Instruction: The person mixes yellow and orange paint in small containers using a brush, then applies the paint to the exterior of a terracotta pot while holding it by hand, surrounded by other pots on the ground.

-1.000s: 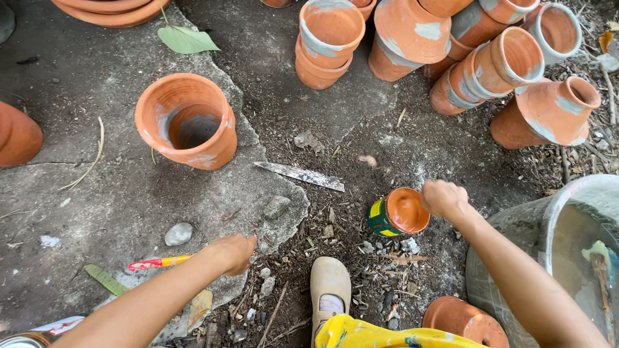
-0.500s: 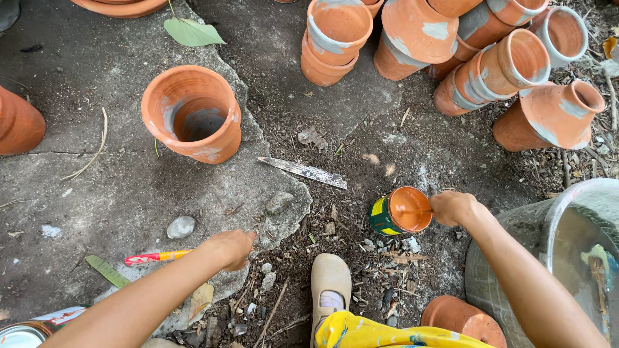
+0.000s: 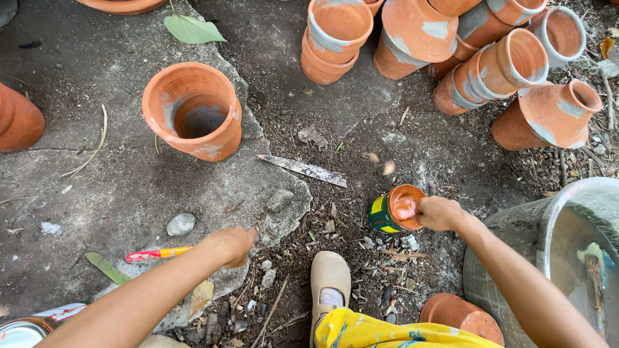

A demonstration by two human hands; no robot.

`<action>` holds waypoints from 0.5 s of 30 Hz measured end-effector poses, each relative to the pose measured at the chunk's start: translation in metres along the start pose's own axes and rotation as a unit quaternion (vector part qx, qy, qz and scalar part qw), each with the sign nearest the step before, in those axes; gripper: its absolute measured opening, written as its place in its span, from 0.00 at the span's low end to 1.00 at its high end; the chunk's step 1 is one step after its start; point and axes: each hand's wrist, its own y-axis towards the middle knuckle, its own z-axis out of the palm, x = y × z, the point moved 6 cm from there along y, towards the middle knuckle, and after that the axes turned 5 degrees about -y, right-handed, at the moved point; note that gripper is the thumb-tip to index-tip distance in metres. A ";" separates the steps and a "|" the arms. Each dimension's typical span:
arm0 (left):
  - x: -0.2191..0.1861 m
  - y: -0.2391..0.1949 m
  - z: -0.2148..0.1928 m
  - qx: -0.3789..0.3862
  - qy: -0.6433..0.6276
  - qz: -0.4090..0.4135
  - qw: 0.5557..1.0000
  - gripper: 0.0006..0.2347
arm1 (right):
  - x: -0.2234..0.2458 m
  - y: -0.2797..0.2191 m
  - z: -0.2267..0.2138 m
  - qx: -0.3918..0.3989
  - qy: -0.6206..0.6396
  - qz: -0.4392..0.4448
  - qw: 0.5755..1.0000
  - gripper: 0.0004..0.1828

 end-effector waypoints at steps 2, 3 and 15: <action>-0.001 -0.001 0.000 0.006 0.002 -0.001 1.000 0.22 | -0.015 -0.002 -0.010 -0.005 -0.077 0.092 0.993 0.11; -0.002 -0.002 -0.002 0.006 0.003 -0.002 1.000 0.23 | -0.020 -0.004 -0.019 -0.010 -0.115 0.138 0.984 0.11; -0.004 0.000 -0.003 0.021 0.015 -0.012 1.000 0.22 | 0.018 -0.004 -0.040 -0.064 -0.056 0.034 0.996 0.12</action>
